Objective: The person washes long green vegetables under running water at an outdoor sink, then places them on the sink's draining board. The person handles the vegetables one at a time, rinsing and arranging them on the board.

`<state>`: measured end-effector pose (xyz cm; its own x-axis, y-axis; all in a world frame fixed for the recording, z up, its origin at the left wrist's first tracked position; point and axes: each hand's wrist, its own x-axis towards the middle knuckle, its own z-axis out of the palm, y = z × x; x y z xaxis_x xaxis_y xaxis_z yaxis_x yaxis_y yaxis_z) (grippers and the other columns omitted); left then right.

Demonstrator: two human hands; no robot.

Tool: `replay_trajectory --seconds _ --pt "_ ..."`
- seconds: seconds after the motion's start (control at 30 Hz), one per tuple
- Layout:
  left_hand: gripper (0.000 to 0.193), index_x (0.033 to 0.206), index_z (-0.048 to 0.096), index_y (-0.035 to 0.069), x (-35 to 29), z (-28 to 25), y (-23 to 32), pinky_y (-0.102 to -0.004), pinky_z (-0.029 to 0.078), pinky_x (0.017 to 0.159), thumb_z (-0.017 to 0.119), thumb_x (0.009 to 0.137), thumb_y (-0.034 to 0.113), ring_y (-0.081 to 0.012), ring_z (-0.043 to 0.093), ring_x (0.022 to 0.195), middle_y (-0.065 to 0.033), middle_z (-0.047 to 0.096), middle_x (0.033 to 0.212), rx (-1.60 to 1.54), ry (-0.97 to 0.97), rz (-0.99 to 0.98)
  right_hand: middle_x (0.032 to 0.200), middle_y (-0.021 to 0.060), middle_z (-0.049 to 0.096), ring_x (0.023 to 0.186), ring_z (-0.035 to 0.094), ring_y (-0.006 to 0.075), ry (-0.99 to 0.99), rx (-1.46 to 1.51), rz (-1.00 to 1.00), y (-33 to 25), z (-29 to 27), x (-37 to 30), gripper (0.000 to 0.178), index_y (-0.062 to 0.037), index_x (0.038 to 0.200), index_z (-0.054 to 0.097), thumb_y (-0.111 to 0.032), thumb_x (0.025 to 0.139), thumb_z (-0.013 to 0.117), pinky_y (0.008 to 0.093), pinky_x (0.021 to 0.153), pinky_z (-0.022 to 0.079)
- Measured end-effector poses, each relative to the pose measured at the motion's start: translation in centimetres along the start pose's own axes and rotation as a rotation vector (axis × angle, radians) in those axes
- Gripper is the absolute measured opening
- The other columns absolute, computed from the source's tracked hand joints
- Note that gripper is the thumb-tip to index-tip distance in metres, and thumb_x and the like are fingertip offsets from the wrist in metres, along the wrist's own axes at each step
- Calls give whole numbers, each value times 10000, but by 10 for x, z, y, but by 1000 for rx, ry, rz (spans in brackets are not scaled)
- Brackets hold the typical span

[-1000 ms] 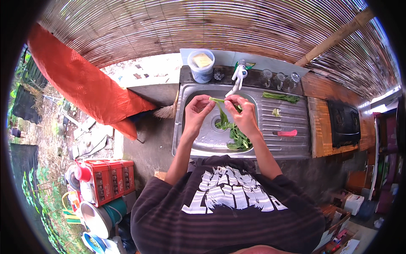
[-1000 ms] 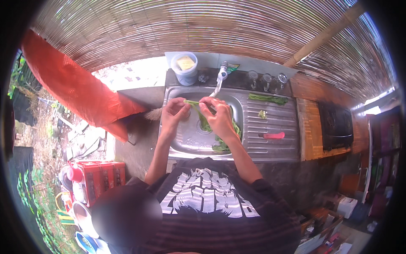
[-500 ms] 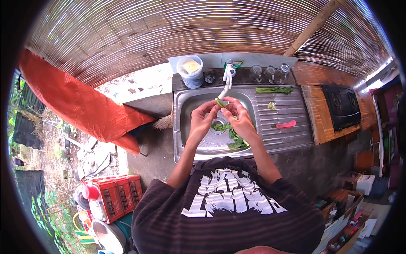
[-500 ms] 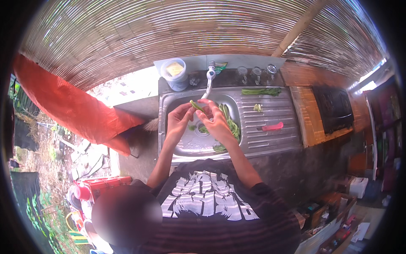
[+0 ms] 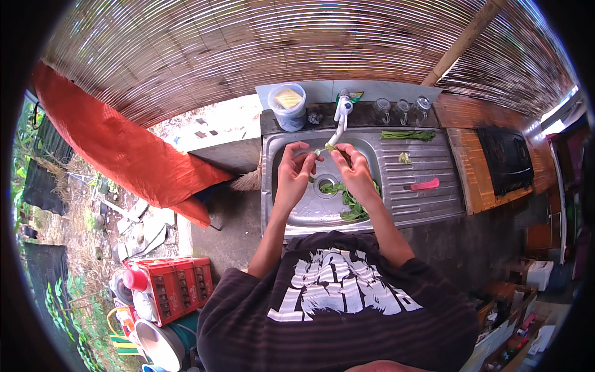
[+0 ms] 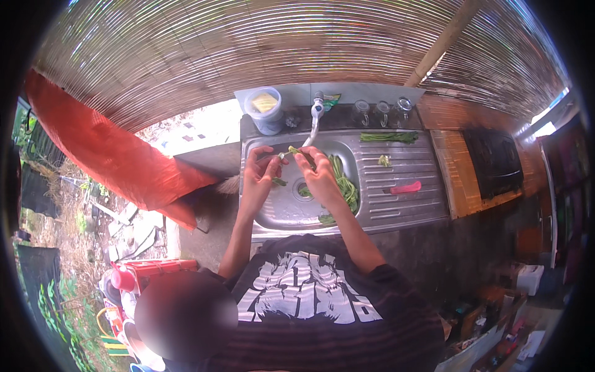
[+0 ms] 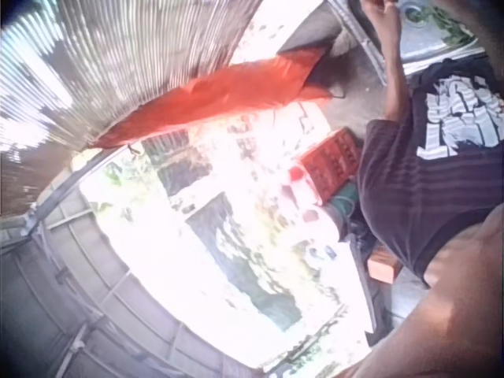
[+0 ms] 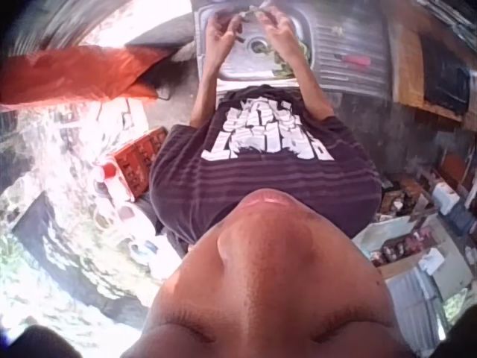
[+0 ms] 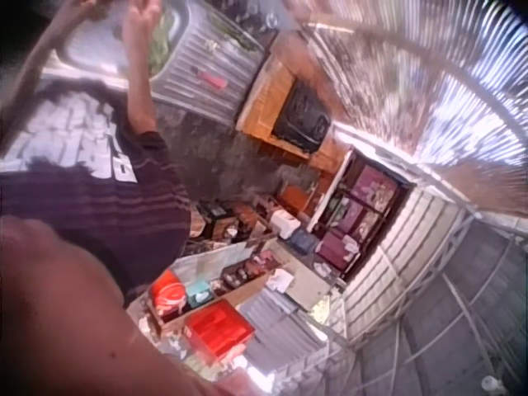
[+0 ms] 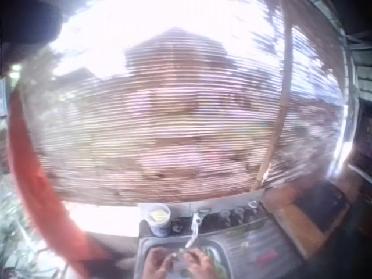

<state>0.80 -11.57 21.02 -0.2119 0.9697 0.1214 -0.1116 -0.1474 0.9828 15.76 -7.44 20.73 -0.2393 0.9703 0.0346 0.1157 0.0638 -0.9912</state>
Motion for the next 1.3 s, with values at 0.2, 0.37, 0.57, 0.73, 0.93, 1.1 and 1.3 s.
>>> replay_trajectory --seconds 0.2,0.37,0.57,0.73,0.93,1.1,1.3 --pt "141 1035 436 29 -4 -10 3 -185 395 567 528 929 41 -39 474 629 -92 666 832 9 25 -35 873 16 592 805 503 46 -29 61 -85 12 7 1 187 0 1037 570 -159 950 523 203 727 403" --pt "115 1023 442 44 -13 -21 -2 -173 373 562 515 935 43 -17 479 646 -78 660 848 60 197 16 908 43 583 828 515 93 4 50 -25 19 10 -1 227 -9 1055 584 -196 928 562 246 740 424" --pt "286 1204 386 9 -28 -84 -4 -250 475 720 476 933 21 -118 558 730 -149 627 1001 -225 378 52 896 27 587 784 496 98 -36 -66 130 64 -15 22 259 -11 1052 601 -216 893 604 254 723 424" --pt "353 1253 341 -14 -40 -91 5 -325 505 886 474 925 3 -209 633 909 -193 616 1045 -324 391 26 1100 125 629 993 588 218 -272 -422 144 157 22 4 313 -79 1141 614 -240 873 613 338 845 454" --pt "360 1237 316 -27 -38 -78 -1 -365 525 892 489 923 -13 -298 636 977 -195 606 1041 -311 388 15 1231 172 570 1179 511 303 -470 -458 -19 180 58 -15 438 -63 1229 563 -323 879 601 383 1016 364" --pt "385 1245 313 -23 -30 -59 0 -373 533 873 511 916 1 -300 636 978 -188 599 1033 -338 349 -1 1179 97 594 1118 528 177 -559 215 90 71 60 -4 418 -56 1236 553 -301 900 598 302 955 404" --pt "461 1276 293 -20 -7 -42 -8 -362 521 863 559 906 44 -290 624 999 -199 605 1067 -349 272 37 1036 69 636 980 578 124 -559 60 8 41 48 8 358 -5 1176 569 -199 884 644 272 888 447"
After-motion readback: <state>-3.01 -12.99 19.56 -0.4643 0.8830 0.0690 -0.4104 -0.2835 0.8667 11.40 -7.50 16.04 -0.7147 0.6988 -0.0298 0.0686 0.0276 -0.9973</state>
